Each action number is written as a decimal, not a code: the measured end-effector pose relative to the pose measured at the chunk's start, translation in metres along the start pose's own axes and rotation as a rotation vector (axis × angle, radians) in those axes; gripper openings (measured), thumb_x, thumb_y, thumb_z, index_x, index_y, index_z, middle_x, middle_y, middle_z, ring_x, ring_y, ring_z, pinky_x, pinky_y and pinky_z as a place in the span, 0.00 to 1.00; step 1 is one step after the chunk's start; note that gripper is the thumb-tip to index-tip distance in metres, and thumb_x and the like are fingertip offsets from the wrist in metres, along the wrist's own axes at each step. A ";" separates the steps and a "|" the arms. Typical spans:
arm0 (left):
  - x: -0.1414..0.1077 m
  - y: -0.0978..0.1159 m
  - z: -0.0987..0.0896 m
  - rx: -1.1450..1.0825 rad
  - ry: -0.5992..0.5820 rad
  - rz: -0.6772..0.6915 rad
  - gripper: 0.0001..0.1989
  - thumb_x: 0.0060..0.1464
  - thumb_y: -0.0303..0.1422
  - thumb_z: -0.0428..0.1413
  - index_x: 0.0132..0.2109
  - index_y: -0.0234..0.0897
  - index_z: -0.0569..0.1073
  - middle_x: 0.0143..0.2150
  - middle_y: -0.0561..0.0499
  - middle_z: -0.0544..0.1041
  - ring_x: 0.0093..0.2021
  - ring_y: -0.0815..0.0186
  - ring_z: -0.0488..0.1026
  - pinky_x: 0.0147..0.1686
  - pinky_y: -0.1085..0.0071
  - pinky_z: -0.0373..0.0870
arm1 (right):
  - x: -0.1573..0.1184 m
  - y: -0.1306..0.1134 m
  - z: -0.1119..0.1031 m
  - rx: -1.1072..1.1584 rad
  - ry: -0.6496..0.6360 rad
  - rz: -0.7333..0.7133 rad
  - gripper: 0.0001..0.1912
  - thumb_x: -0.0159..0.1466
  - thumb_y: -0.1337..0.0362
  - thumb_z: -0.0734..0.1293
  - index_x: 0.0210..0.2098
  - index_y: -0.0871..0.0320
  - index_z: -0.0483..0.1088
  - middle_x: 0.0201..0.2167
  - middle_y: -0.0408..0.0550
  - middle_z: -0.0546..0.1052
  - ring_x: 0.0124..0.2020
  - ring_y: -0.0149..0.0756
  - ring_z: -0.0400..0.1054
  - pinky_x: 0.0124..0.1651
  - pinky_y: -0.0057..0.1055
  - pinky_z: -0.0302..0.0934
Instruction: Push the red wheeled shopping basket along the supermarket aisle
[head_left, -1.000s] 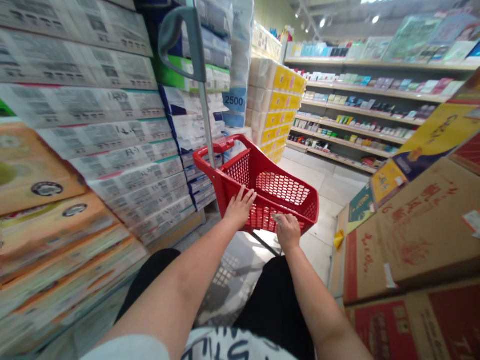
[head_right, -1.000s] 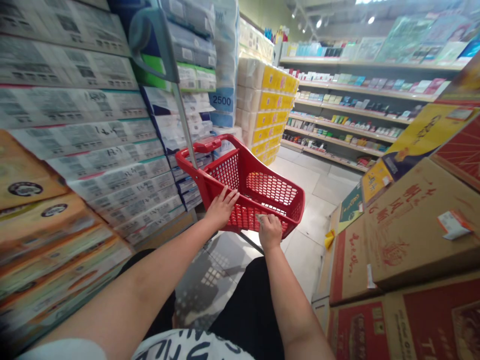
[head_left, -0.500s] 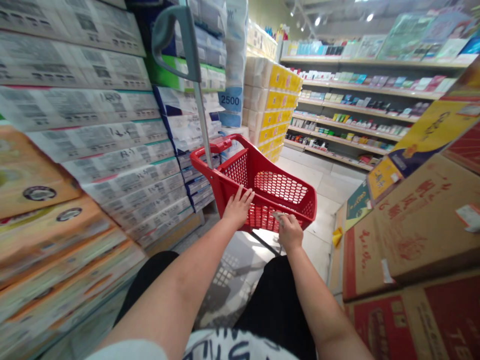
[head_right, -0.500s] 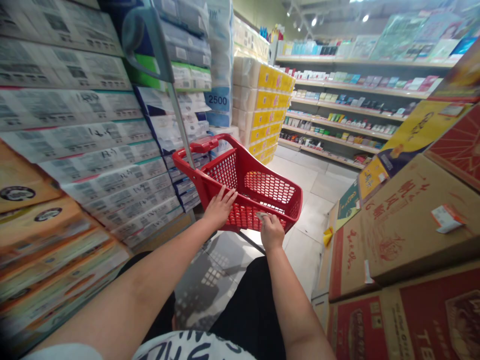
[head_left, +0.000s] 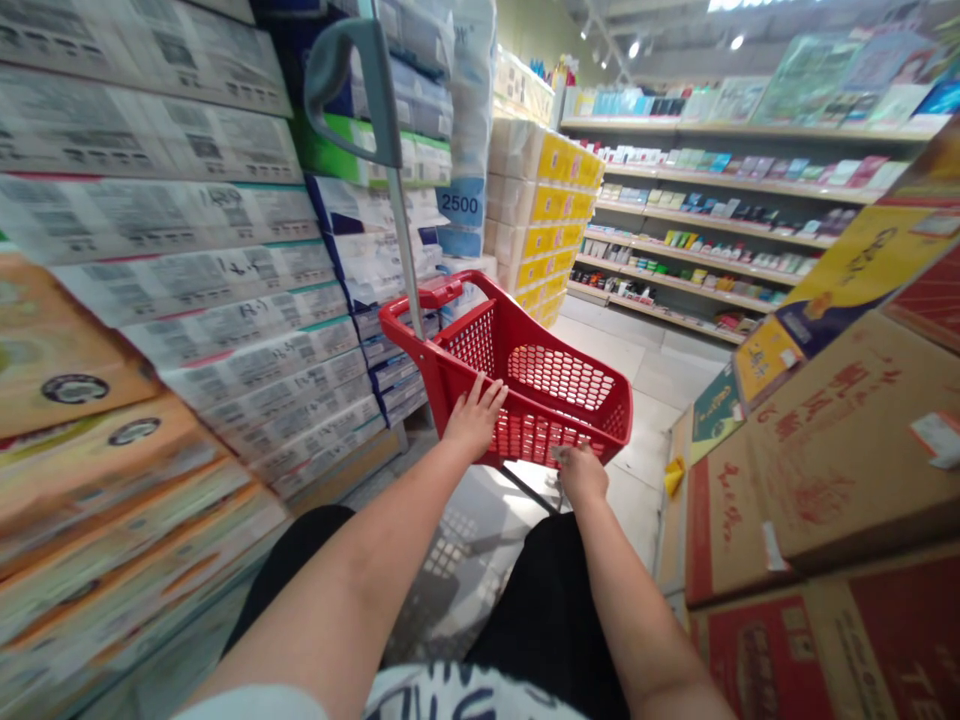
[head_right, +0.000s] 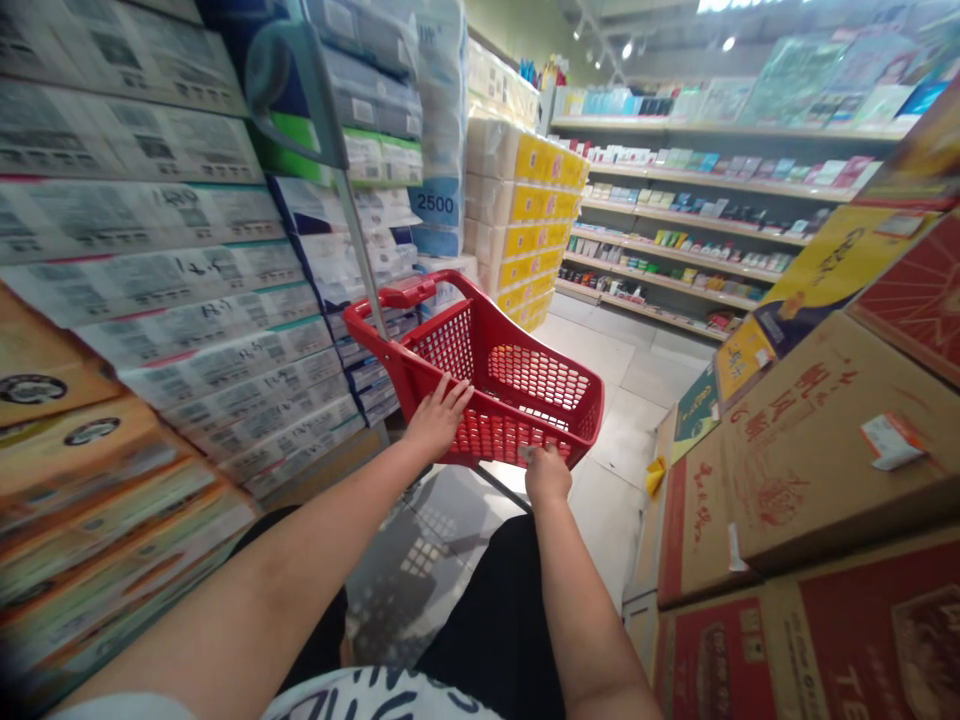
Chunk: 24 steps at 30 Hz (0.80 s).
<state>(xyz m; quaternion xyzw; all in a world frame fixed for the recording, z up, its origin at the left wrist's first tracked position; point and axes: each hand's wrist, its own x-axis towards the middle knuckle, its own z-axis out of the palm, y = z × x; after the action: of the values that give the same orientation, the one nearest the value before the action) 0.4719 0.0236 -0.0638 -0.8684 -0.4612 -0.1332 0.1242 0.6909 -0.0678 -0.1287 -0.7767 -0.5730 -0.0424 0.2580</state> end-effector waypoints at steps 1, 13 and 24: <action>0.000 0.000 0.000 0.003 -0.002 -0.003 0.33 0.59 0.28 0.43 0.70 0.43 0.49 0.72 0.53 0.48 0.72 0.54 0.30 0.60 0.52 0.59 | 0.000 0.002 0.001 0.009 0.000 -0.001 0.11 0.58 0.71 0.64 0.36 0.53 0.76 0.36 0.47 0.70 0.33 0.34 0.64 0.31 0.28 0.55; -0.002 -0.004 -0.005 -0.008 -0.022 0.029 0.35 0.55 0.23 0.42 0.70 0.42 0.49 0.72 0.56 0.46 0.72 0.54 0.31 0.60 0.50 0.58 | 0.003 -0.001 0.010 0.189 0.292 -0.232 0.17 0.62 0.71 0.59 0.48 0.57 0.72 0.44 0.52 0.70 0.46 0.37 0.65 0.48 0.31 0.63; 0.004 -0.006 -0.009 -0.019 -0.092 0.031 0.36 0.55 0.22 0.41 0.70 0.41 0.47 0.72 0.57 0.45 0.72 0.54 0.30 0.48 0.62 0.72 | 0.016 -0.055 0.026 0.398 0.217 -0.430 0.18 0.65 0.70 0.55 0.47 0.58 0.73 0.45 0.53 0.72 0.49 0.38 0.66 0.52 0.35 0.65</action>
<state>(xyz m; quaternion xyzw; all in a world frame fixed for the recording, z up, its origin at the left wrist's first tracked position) 0.4686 0.0272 -0.0537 -0.8817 -0.4517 -0.0956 0.0966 0.6407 -0.0303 -0.1263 -0.5630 -0.6903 -0.0657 0.4496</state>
